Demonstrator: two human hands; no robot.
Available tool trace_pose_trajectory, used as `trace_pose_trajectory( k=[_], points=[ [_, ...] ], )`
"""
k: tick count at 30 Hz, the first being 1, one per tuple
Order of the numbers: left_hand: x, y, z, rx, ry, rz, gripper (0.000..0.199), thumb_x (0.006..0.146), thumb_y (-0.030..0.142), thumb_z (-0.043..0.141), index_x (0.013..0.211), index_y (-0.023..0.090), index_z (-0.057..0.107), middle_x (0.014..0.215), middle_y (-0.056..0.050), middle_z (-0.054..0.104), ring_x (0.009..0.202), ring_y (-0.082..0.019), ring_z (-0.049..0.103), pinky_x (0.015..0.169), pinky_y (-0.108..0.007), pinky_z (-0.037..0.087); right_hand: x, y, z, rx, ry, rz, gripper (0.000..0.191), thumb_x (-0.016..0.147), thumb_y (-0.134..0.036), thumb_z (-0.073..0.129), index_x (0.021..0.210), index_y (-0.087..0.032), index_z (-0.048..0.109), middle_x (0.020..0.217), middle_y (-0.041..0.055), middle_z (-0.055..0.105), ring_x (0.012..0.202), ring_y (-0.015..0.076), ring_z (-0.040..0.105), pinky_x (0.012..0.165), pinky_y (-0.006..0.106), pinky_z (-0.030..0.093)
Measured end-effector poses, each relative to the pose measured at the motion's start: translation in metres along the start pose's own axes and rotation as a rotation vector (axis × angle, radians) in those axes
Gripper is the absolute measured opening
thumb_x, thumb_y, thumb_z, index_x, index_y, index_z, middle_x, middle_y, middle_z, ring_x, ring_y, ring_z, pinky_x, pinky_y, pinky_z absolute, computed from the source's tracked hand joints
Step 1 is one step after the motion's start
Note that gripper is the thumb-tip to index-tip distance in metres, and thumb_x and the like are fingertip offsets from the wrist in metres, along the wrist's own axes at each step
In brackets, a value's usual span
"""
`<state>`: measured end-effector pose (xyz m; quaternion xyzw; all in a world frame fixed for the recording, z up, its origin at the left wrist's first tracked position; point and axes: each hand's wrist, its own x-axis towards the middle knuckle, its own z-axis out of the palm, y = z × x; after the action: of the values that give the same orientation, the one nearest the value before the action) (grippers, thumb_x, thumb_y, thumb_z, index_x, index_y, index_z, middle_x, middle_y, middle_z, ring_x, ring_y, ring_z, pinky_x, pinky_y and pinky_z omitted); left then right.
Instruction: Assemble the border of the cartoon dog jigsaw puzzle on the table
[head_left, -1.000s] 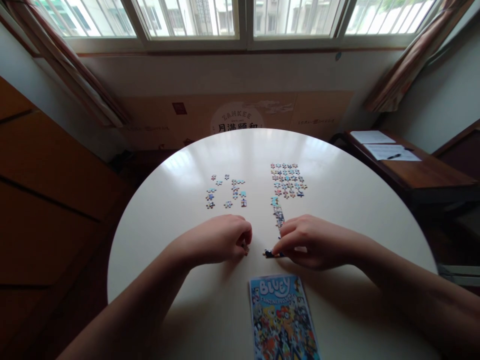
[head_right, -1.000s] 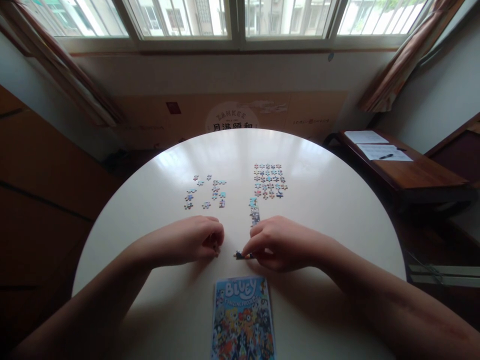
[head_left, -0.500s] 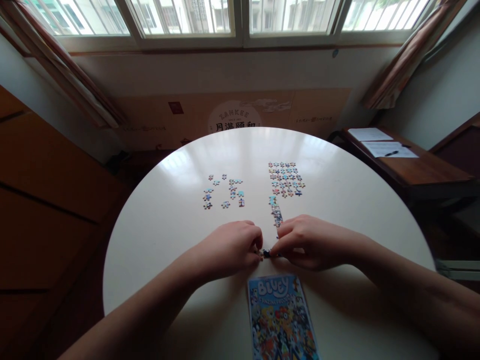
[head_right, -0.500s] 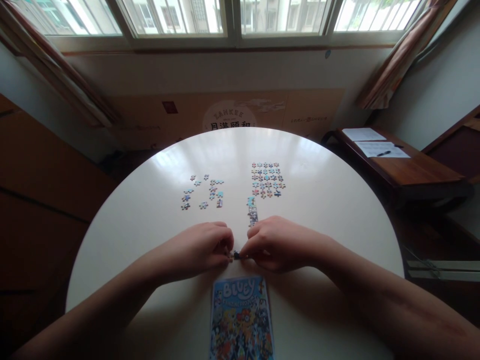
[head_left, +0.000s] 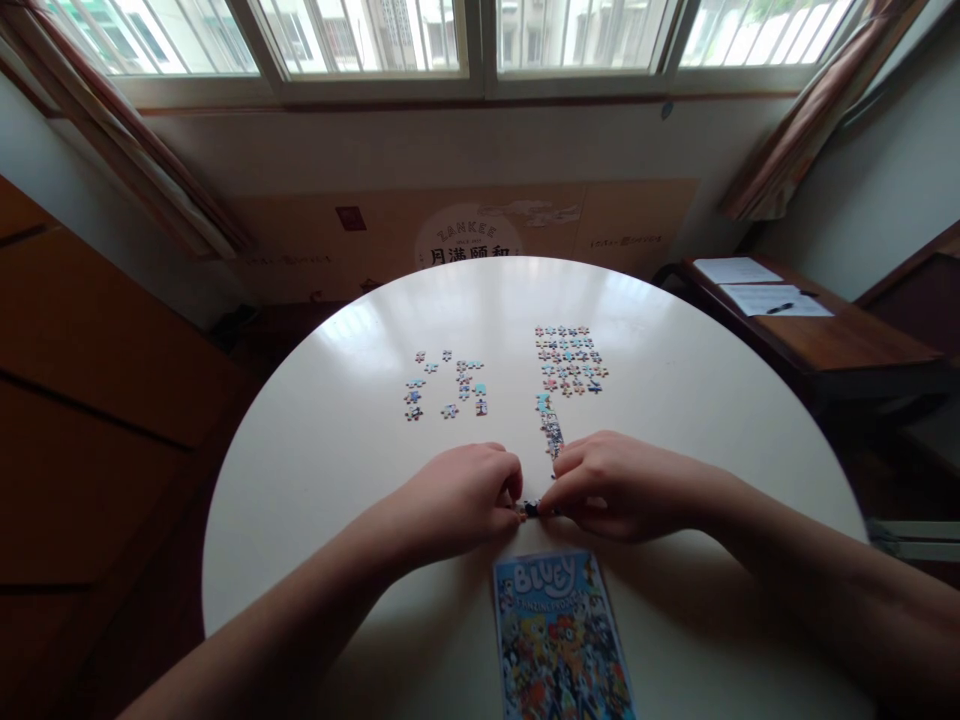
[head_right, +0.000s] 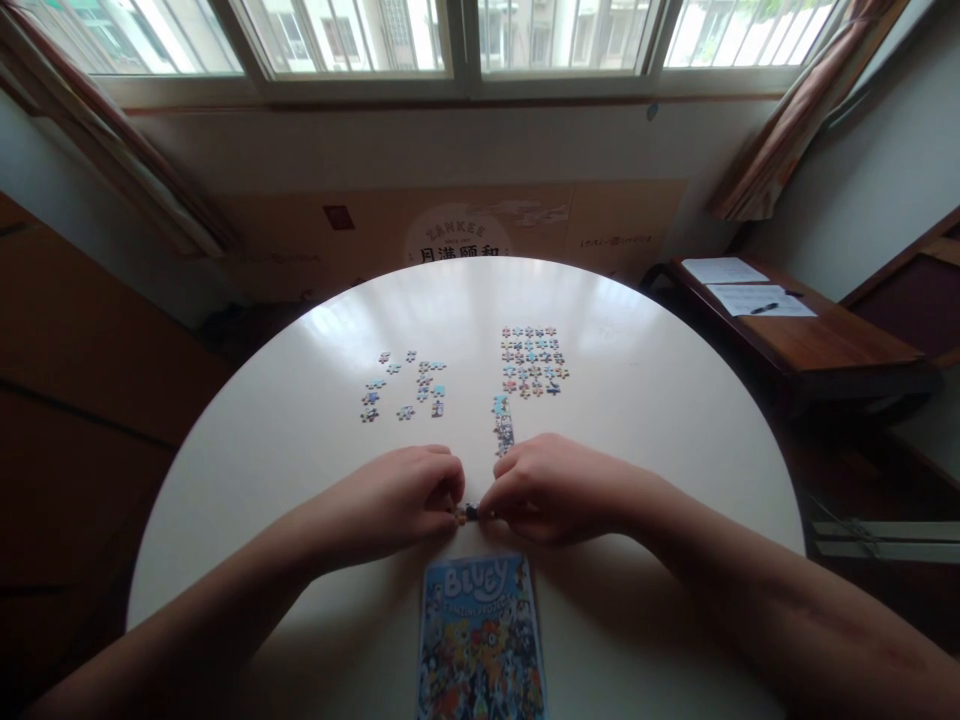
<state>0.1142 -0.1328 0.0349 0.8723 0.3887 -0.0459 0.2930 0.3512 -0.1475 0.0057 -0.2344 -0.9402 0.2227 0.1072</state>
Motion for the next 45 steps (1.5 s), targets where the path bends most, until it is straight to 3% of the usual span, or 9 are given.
trace_pose_trajectory(
  k=[10,15,18,20,23,28,34,40,45],
  points=[
    [-0.014,-0.004,-0.018,0.116,-0.094,-0.081,0.002,0.076,0.021,0.061,0.077,0.022,0.062,0.081,-0.001,0.069,0.069,-0.016,0.057,0.058,-0.03,0.035,0.001,-0.003,-0.002,0.025,0.016,0.007,0.024,0.09,-0.017,0.061,0.107,-0.024,0.077,0.077,0.0018,0.069,0.07,0.0141,0.057,0.063,0.026,0.039],
    [-0.019,-0.008,-0.026,0.045,-0.185,0.0,0.032,0.075,0.016,0.063,0.104,0.029,0.073,0.086,0.002,0.075,0.075,-0.017,0.064,0.063,-0.028,0.04,0.001,-0.002,-0.002,0.043,0.013,0.006,0.024,0.09,-0.017,0.061,0.107,-0.024,0.077,0.076,0.0012,0.069,0.069,0.0136,0.057,0.064,0.026,0.04],
    [-0.02,-0.005,-0.029,0.023,-0.209,0.044,0.054,0.075,0.011,0.062,0.123,0.034,0.071,0.087,0.002,0.076,0.078,-0.017,0.066,0.067,-0.027,0.043,0.001,-0.001,-0.002,0.055,0.008,0.006,0.027,0.09,-0.016,0.061,0.11,-0.024,0.076,0.078,0.0012,0.069,0.07,0.0133,0.058,0.064,0.026,0.041],
    [-0.021,-0.003,-0.03,0.032,-0.215,0.051,0.059,0.076,0.01,0.06,0.128,0.035,0.07,0.085,0.001,0.076,0.077,-0.017,0.066,0.068,-0.027,0.044,0.001,-0.001,-0.002,0.049,0.012,0.002,0.027,0.089,-0.016,0.061,0.11,-0.023,0.076,0.078,0.0017,0.07,0.07,0.0135,0.058,0.064,0.026,0.04],
    [-0.022,-0.003,-0.03,0.04,-0.206,0.072,0.054,0.08,0.01,0.057,0.124,0.036,0.073,0.086,0.0,0.075,0.075,-0.017,0.065,0.069,-0.027,0.045,0.001,-0.001,-0.001,0.035,0.015,0.007,0.028,0.088,-0.014,0.061,0.109,-0.024,0.076,0.078,0.0015,0.069,0.07,0.0138,0.059,0.064,0.026,0.041],
    [-0.024,-0.013,-0.032,0.074,-0.228,0.085,0.036,0.08,0.011,0.057,0.098,0.032,0.081,0.095,0.0,0.076,0.083,-0.017,0.066,0.074,-0.027,0.046,0.002,-0.002,-0.002,0.042,0.017,-0.002,0.025,0.089,-0.015,0.061,0.106,-0.023,0.077,0.074,0.0012,0.068,0.067,0.0133,0.057,0.062,0.026,0.04],
    [-0.023,-0.018,-0.032,0.075,-0.164,0.039,0.054,0.085,0.013,0.055,0.133,0.036,0.066,0.102,-0.001,0.076,0.088,-0.018,0.067,0.074,-0.026,0.046,0.002,-0.003,-0.003,0.054,0.012,0.022,0.025,0.088,-0.016,0.062,0.107,-0.024,0.078,0.075,0.0006,0.068,0.068,0.0133,0.057,0.062,0.026,0.04],
    [-0.023,-0.02,-0.035,0.085,-0.222,0.081,0.034,0.083,0.01,0.055,0.095,0.03,0.079,0.1,0.0,0.074,0.089,-0.017,0.066,0.077,-0.026,0.046,0.001,-0.004,-0.003,0.056,0.012,0.014,0.024,0.089,-0.016,0.062,0.105,-0.023,0.078,0.075,0.0014,0.068,0.067,0.0133,0.056,0.062,0.026,0.039],
    [-0.021,-0.022,-0.035,0.058,-0.179,0.004,0.044,0.082,0.013,0.056,0.118,0.031,0.071,0.091,0.0,0.073,0.082,-0.018,0.065,0.067,-0.026,0.043,0.002,-0.004,-0.004,0.051,-0.001,0.032,0.024,0.09,-0.017,0.062,0.107,-0.024,0.078,0.074,0.0004,0.067,0.067,0.0129,0.055,0.062,0.026,0.039]
  ],
)
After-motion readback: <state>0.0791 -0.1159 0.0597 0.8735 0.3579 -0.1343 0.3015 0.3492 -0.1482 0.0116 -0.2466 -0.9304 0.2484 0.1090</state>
